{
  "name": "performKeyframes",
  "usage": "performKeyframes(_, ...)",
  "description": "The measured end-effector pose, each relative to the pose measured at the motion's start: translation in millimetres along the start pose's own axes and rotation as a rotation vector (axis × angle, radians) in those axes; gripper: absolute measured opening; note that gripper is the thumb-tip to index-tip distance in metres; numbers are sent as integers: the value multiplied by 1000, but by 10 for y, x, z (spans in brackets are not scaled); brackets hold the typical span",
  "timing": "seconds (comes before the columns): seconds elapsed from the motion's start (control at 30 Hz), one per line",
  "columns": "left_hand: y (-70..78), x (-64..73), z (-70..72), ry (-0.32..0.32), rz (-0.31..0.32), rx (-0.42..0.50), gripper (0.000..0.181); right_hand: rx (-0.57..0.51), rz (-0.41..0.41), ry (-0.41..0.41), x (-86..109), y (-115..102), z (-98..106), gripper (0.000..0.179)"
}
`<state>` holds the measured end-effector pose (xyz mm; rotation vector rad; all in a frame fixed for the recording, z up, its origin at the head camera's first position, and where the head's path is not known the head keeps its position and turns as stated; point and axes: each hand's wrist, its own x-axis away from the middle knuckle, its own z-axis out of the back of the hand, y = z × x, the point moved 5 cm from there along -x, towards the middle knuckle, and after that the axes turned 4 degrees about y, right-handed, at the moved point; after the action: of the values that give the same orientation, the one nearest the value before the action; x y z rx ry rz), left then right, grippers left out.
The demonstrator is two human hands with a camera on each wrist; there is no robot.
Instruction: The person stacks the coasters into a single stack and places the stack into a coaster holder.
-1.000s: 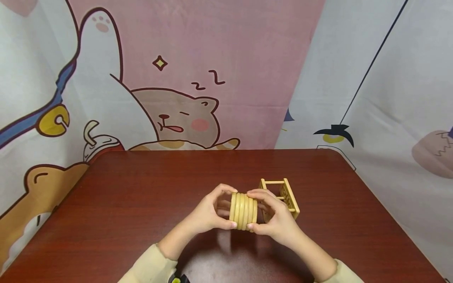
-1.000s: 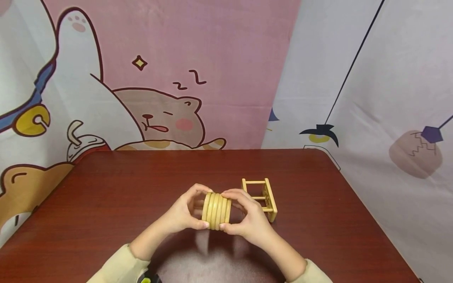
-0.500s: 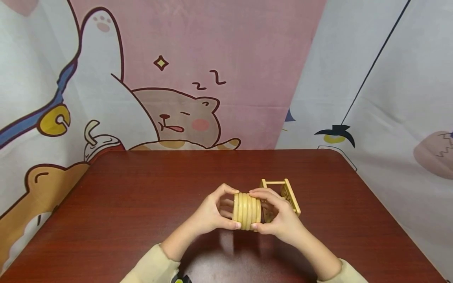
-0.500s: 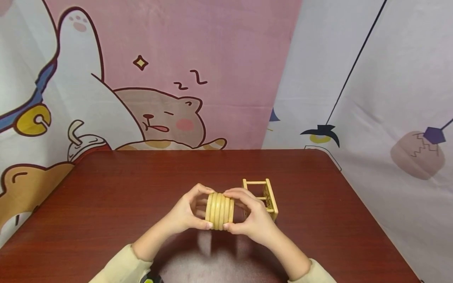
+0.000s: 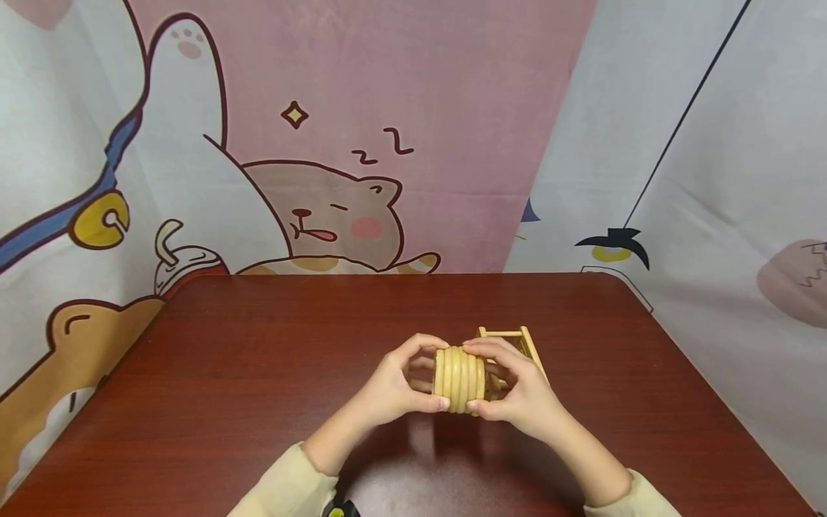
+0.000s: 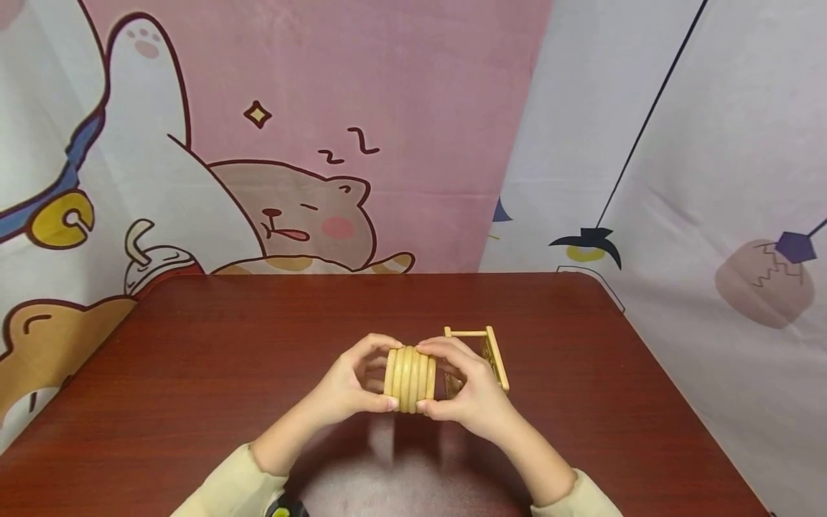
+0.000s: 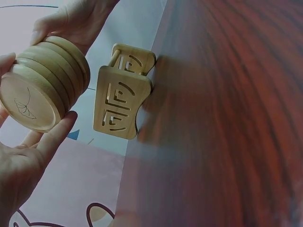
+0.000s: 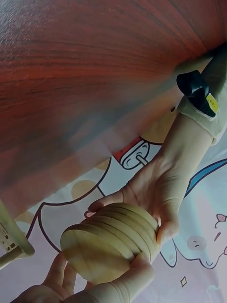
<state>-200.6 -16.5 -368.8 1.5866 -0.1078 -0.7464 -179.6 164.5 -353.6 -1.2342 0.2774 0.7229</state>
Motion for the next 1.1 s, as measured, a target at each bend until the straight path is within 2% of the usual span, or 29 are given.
performKeyframes(0.43,42,-138,-86,33,-1,-39,63,-64,-19,-5,-9,15,142,66)
performKeyframes(0.7,63,-227,-139,30,4,2,63,-82,111,-20,-35,-33,213,64)
performKeyframes(0.9,62,-300,-184,12,-13,22,64,-117,132,-38,-59,-37,278,64)
performKeyframes(1.1,39,-351,-208,-3,-10,-34,64,-67,129,-53,-72,-15,344,63)
